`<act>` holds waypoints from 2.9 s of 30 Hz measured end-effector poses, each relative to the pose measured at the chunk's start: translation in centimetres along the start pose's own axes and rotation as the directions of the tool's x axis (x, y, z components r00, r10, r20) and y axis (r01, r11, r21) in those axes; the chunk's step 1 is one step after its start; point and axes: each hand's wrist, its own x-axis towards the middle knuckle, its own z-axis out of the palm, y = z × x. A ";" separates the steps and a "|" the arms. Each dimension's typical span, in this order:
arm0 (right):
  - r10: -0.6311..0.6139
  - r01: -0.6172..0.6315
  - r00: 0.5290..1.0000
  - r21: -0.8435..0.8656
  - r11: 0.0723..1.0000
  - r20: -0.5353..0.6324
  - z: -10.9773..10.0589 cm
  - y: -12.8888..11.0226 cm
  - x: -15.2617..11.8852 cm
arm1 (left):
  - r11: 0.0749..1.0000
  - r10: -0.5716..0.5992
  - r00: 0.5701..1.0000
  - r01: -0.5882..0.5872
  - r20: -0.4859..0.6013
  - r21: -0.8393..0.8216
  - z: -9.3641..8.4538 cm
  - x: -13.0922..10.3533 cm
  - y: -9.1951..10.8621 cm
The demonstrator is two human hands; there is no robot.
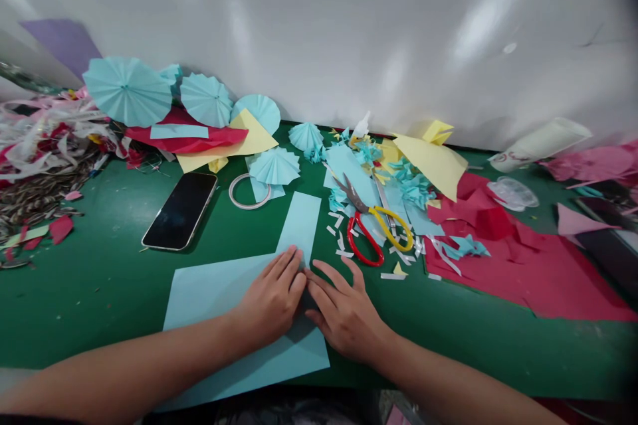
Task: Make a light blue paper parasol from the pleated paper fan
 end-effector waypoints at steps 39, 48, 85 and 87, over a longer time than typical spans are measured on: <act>0.018 -0.018 1.000 -0.022 1.000 -0.003 0.1 -0.4 -0.1 | 1.000 0.014 1.000 -0.014 -0.006 0.015 -0.2 0.1 0.2; 0.024 -0.022 0.998 -0.044 0.999 0.056 0.1 -0.5 0.1 | 0.999 0.010 1.000 -0.009 -0.001 0.032 -0.3 0.3 0.3; 0.149 -0.142 0.987 -0.119 0.983 0.056 -0.1 0.1 0.3 | 0.998 -0.045 0.999 0.044 -0.021 -0.035 -0.7 0.4 0.0; 0.161 -0.148 0.983 -0.142 0.979 0.085 -0.1 0.1 0.3 | 0.998 -0.048 0.999 0.047 -0.003 -0.049 -0.7 0.4 0.0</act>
